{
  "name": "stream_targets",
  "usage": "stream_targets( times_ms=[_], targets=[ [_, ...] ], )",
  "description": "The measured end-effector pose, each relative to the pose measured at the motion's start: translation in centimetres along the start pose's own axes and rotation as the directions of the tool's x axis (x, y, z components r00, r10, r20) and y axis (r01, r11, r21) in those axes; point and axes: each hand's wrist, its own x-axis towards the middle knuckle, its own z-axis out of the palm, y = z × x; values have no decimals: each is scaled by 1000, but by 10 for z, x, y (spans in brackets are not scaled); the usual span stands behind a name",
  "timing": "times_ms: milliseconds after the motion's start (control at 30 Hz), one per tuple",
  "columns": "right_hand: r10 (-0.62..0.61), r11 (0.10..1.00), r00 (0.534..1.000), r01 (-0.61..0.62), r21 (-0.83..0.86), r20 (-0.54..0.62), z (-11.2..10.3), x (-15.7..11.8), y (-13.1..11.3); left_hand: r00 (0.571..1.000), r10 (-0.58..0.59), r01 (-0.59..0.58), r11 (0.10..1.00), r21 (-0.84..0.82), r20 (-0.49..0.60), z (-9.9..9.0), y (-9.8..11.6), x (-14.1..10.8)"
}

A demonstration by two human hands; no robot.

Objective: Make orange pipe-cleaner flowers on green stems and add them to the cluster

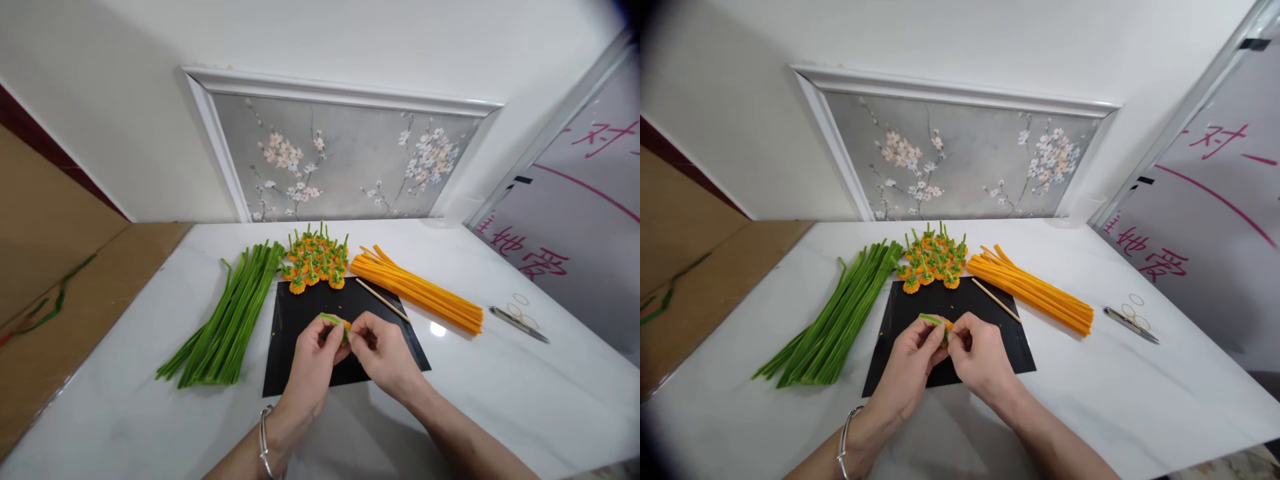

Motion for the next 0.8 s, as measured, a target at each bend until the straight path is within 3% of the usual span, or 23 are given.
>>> stream_targets(
  times_ms=[367, 433, 533, 667, 800],
  targets=[
    [53, 997, 999, -54, -54, -13, -3, 2, -3, 995, 89, -94, 971, 219, 33, -4, -2, 2],
    [40, 999, 998, -39, -26, 54, -11, 4, 1, 993, 51, -74, 970, 231, 102, -7, 3, 5],
    [2, 996, 966, -25, 85, 257, -26, 7, 7, 979, -29, -16, 976, 217, 203, -9, 11, 7],
    [-206, 978, 970, 206, 8, 129, -38, 11, 11, 961, -104, 40, 969, 244, 256, -9, 16, 7],
    [-399, 901, 891, 425, -84, 217, -36, 10, 15, 950, -135, 58, 962, 265, 281, -9, 15, 6]
  ],
)
